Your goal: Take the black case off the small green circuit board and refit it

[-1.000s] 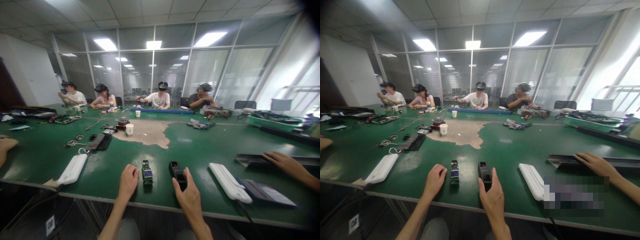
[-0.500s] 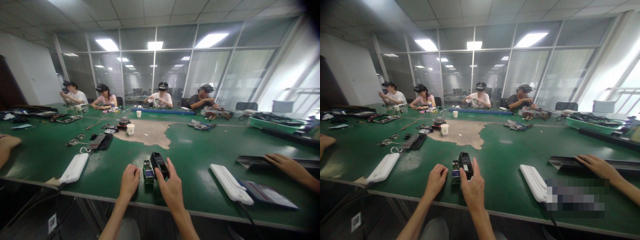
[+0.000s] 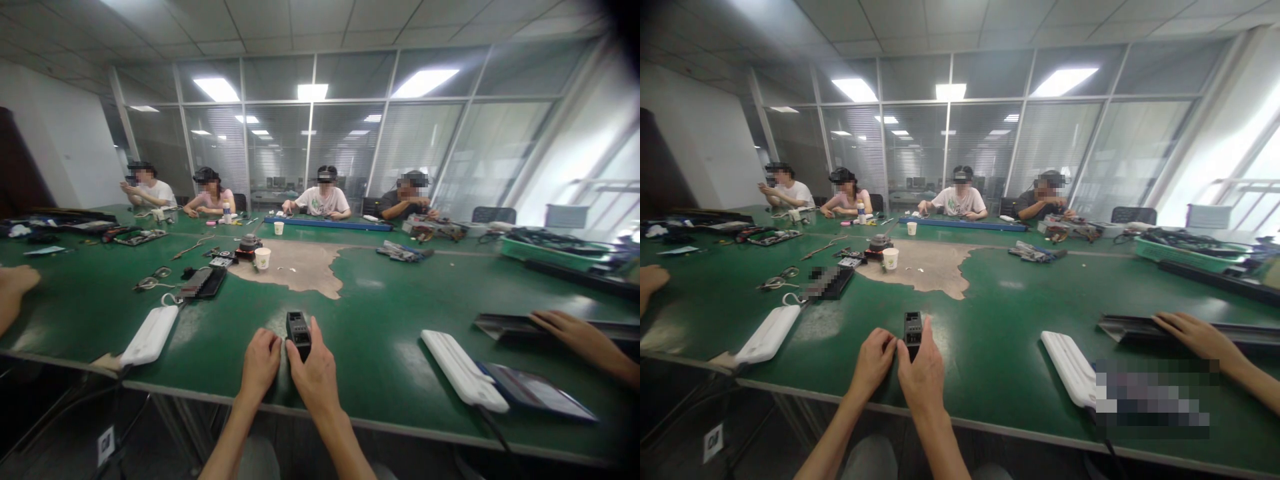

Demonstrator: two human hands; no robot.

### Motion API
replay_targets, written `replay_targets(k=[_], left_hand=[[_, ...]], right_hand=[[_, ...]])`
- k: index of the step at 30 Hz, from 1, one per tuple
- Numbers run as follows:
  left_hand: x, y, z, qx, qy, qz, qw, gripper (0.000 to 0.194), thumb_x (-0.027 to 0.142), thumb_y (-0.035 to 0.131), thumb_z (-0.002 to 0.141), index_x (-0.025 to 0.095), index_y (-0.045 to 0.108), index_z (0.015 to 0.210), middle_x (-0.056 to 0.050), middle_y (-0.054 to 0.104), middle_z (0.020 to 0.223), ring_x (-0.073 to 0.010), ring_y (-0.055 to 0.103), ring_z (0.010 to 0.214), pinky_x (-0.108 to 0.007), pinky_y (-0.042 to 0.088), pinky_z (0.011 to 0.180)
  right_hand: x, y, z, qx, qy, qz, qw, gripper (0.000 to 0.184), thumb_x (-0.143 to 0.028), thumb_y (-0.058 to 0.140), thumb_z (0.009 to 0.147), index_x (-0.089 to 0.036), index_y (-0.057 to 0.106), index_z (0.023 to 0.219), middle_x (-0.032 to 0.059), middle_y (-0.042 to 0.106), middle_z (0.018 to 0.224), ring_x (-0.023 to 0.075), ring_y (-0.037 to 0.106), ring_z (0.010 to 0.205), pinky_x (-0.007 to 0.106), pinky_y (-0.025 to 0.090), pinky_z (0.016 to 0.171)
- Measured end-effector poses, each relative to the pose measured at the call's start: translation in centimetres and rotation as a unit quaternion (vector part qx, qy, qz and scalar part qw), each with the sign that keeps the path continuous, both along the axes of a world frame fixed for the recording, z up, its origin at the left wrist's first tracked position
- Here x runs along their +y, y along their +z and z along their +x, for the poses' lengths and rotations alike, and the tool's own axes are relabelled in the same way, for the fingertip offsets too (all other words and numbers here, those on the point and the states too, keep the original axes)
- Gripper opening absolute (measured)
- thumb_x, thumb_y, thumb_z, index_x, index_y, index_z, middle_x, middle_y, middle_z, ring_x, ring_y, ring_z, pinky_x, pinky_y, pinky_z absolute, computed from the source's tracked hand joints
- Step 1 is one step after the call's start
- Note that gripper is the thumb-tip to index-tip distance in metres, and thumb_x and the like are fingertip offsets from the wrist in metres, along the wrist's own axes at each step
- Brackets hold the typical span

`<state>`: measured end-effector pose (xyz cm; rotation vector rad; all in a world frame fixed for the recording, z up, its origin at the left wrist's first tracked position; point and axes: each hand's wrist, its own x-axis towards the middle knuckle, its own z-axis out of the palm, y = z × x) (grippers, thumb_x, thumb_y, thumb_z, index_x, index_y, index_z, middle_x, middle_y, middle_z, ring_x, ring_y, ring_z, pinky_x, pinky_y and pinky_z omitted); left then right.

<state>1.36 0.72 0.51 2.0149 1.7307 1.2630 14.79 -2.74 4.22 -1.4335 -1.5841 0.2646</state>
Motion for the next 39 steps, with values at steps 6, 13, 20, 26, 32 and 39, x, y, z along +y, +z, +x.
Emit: replay_targets(k=[6,13,20,26,32,39], left_hand=[[0.0,0.1,-0.1,0.004,-0.003,-0.001,1.0,0.025,0.025,0.041,0.089,0.019,0.058,0.072,-0.003,0.056,0.078,-0.0149,0.054,0.074,-0.026,0.041,0.07],[0.0,0.1,-0.1,0.005,-0.004,-0.004,1.0,0.026,0.027,0.041,0.089,0.019,0.058,0.071,-0.003,0.056,0.078,-0.0152,0.053,0.073,-0.026,0.04,0.068],[0.1,0.0,-0.1,0.004,-0.004,-0.005,1.0,0.026,0.027,0.041,0.089,0.019,0.058,0.07,-0.003,0.056,0.077,-0.0149,0.053,0.073,-0.025,0.04,0.068],[0.1,0.0,-0.1,0.007,-0.003,-0.005,1.0,0.025,0.026,0.042,0.089,0.019,0.058,0.072,-0.003,0.057,0.079,-0.0148,0.053,0.075,-0.026,0.041,0.071],[0.0,0.2,0.0,0.009,0.001,-0.005,1.0,0.023,0.025,0.043,0.089,0.019,0.058,0.073,-0.003,0.057,0.079,-0.0146,0.054,0.074,-0.025,0.04,0.069],[-0.1,0.1,0.0,0.004,-0.001,0.002,1.0,0.025,0.026,0.042,0.089,0.019,0.057,0.071,-0.003,0.057,0.078,-0.0153,0.054,0.075,-0.026,0.041,0.072]], right_hand=[[-0.3,-1.5,-0.1,-0.037,-0.001,-0.02,0.999,0.071,-0.038,0.052,0.087,-0.004,0.029,0.144,0.0224,0.053,0.132,0.0321,0.056,0.118,0.045,0.047,0.094],[-0.5,-2.8,0.2,-0.041,-0.005,0.02,0.999,0.076,-0.044,0.054,0.086,-0.005,0.027,0.145,0.0222,0.042,0.142,0.0321,0.044,0.129,0.048,0.04,0.103],[-0.2,-3.0,-0.3,-0.022,0.012,0.057,0.998,0.069,-0.041,0.052,0.088,-0.009,0.029,0.145,0.0189,0.044,0.141,0.0295,0.044,0.13,0.048,0.038,0.104],[-0.2,-3.2,-0.5,-0.001,0.014,0.025,1.0,0.063,-0.038,0.047,0.091,-0.006,0.033,0.143,0.0197,0.046,0.14,0.0284,0.045,0.129,0.046,0.038,0.105],[-0.4,-0.5,0.0,0.053,0.012,0.028,0.998,0.065,-0.042,0.048,0.09,-0.009,0.032,0.144,0.0178,0.045,0.142,0.0272,0.043,0.131,0.045,0.037,0.106],[-0.3,1.8,4.2,0.091,-0.065,0.041,0.993,0.073,-0.048,0.054,0.086,-0.015,0.03,0.146,0.0138,0.053,0.135,0.0253,0.051,0.124,0.04,0.038,0.105]])
